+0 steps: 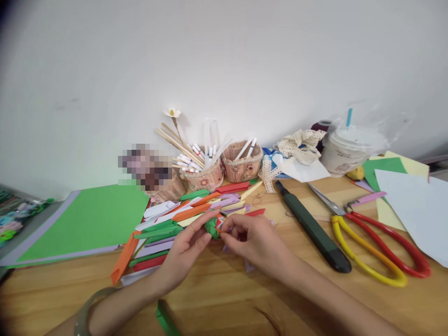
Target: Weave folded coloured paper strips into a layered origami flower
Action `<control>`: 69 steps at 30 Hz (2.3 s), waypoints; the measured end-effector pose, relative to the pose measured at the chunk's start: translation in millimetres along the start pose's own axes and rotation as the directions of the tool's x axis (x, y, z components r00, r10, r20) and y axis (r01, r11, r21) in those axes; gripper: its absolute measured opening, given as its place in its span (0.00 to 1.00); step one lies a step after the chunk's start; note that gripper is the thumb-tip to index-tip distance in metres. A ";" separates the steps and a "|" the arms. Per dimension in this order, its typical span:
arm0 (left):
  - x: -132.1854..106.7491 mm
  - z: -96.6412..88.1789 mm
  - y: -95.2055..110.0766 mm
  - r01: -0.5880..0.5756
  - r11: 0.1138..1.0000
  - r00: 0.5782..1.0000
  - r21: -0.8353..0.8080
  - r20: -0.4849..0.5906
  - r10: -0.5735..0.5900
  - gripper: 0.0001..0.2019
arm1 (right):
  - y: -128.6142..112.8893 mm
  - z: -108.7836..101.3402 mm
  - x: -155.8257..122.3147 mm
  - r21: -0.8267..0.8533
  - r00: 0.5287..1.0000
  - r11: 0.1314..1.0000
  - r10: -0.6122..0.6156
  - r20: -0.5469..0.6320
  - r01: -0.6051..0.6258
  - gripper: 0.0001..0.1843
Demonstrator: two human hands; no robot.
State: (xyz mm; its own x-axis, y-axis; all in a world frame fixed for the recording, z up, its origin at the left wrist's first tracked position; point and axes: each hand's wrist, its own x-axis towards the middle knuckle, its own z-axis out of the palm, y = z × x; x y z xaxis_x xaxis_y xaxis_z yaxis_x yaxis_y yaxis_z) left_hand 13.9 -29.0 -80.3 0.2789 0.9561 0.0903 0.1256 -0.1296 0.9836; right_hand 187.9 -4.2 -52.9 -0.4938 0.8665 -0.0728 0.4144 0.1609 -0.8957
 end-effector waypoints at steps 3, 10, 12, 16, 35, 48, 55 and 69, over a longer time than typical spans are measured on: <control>-0.9 0.8 0.9 0.017 0.999 1.000 -0.033 -0.018 -0.018 0.18 | -1.2 1.4 -1.5 -0.060 0.999 0.998 -0.022 -0.042 0.019 0.07; -0.5 1.5 2.6 0.037 0.998 0.999 -0.060 -0.038 -0.039 0.17 | -4.1 3.5 -4.4 -0.240 0.986 0.969 -0.091 -0.137 0.056 0.07; -0.2 1.6 2.1 0.047 0.996 0.998 -0.069 -0.038 -0.050 0.17 | -4.9 1.9 -4.0 -0.247 0.987 0.967 -0.099 -0.130 0.065 0.07; 0.1 1.9 0.0 0.043 0.996 0.998 -0.075 -0.037 -0.046 0.17 | -5.1 -0.8 -3.2 -0.269 0.988 0.960 -0.115 -0.105 0.083 0.08; -1.7 2.2 0.7 -0.026 0.989 0.983 -0.148 -0.183 -0.001 0.16 | -5.8 6.0 -4.2 0.240 0.992 0.970 0.066 -0.105 -0.039 0.10; -2.6 3.5 0.4 -0.054 0.995 0.980 -0.080 -0.194 0.037 0.15 | -0.6 11.3 -8.4 -0.223 0.925 0.954 -0.258 -0.278 0.199 0.06; 0.0 1.6 0.0 -0.041 0.998 0.978 -0.054 -0.209 0.029 0.15 | -1.1 11.2 -1.9 0.109 0.991 0.994 0.004 -0.130 0.010 0.10; -2.5 0.6 -4.5 -0.025 1.000 0.994 0.017 -0.105 0.027 0.17 | -4.2 2.3 -4.3 0.248 0.999 0.968 0.048 0.001 -0.047 0.08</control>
State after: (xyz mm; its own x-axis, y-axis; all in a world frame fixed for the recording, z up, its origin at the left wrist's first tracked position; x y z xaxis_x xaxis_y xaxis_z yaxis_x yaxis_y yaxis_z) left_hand 13.3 -31.0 -85.0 0.1809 0.9745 0.1325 0.1346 -0.1580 0.9782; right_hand 186.5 -9.7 -49.9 -0.4738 0.8729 -0.1164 0.2347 -0.0022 -0.9721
